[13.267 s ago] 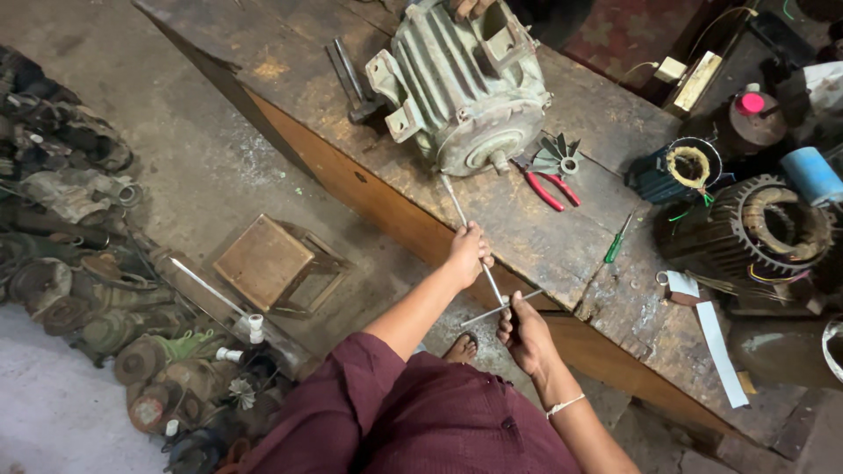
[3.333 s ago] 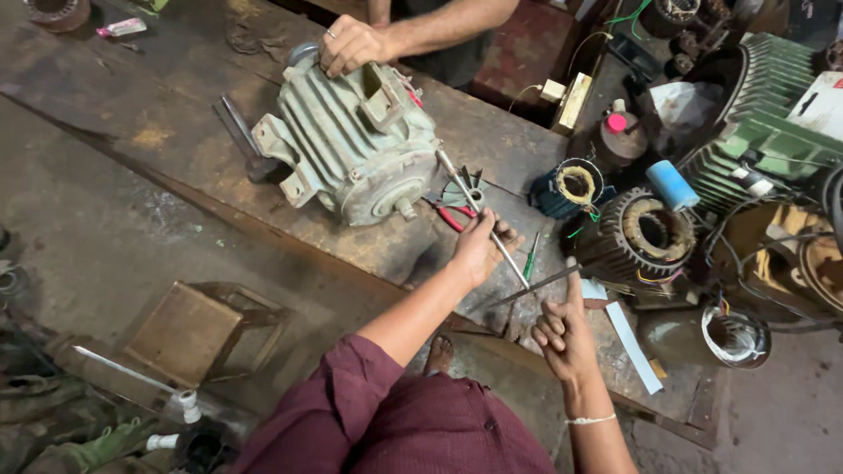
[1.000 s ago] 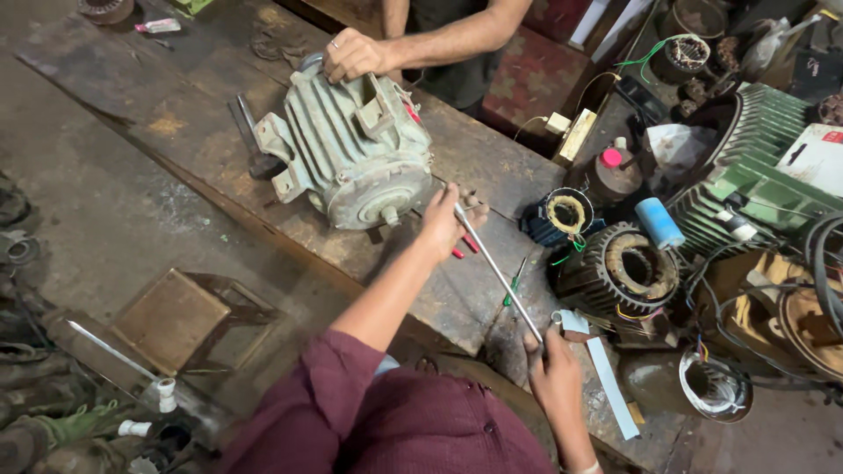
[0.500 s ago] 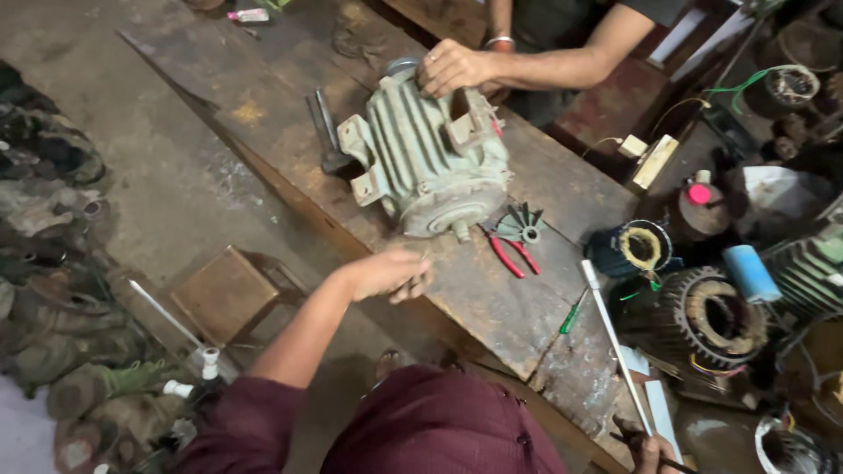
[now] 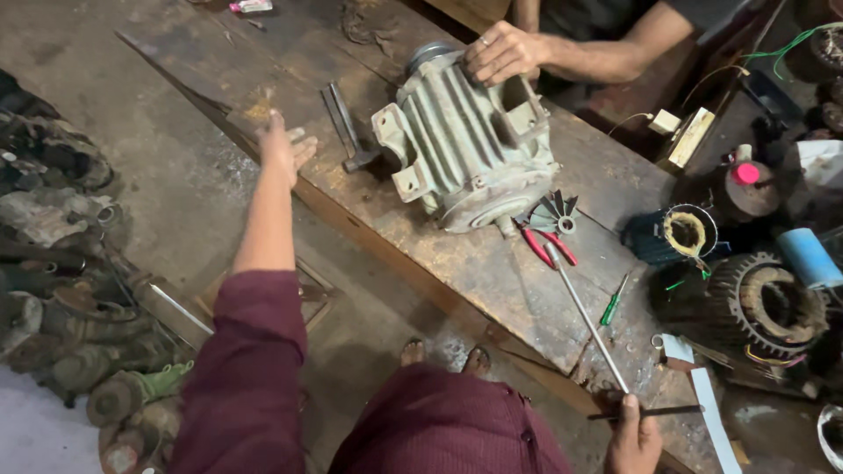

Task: The person uses pliers, a T-handle wrench, and a hammer to work on an electric motor on a workbench. They remove a small part with pliers, loosen bolts with a wrench, and tap the motor housing with a hammer while another person assists by holding the motor.

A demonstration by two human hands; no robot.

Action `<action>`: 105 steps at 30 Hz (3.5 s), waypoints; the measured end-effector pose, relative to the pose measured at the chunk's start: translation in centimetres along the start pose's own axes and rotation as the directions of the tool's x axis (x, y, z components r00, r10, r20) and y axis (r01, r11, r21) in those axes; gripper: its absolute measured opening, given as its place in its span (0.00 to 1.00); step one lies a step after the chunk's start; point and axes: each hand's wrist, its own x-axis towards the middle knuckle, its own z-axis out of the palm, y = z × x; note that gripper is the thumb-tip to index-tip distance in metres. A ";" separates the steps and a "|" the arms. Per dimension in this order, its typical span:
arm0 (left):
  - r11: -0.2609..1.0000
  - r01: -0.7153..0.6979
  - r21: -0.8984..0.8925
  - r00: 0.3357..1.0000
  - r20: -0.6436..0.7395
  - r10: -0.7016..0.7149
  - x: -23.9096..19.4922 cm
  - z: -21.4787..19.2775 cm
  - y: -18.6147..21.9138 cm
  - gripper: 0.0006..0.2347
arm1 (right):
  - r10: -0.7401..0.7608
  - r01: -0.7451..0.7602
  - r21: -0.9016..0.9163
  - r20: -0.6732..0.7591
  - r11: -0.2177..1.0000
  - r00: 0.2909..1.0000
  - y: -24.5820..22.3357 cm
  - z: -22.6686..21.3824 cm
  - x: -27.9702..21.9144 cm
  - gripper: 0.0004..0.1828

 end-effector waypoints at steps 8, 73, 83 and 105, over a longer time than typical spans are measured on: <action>0.950 -0.282 0.134 0.927 0.292 0.234 -14.4 1.9 -10.7 0.14 | 0.087 -0.076 0.311 -0.021 0.947 0.996 -0.5 1.2 -1.4 0.17; 0.128 -0.853 0.506 0.316 0.306 0.898 -16.3 8.5 -10.1 0.14 | 0.202 -0.326 0.417 0.313 0.849 0.928 -10.2 9.3 8.6 0.14; 0.129 -0.583 0.802 0.596 0.314 0.739 -14.7 2.9 -10.9 0.18 | 0.301 -0.423 0.347 0.352 0.837 0.886 -8.1 11.8 4.2 0.11; 0.116 -0.739 0.663 0.549 0.495 0.674 -13.9 3.6 -9.1 0.17 | 0.530 -0.656 0.559 0.397 0.508 0.749 -2.3 14.2 0.9 0.07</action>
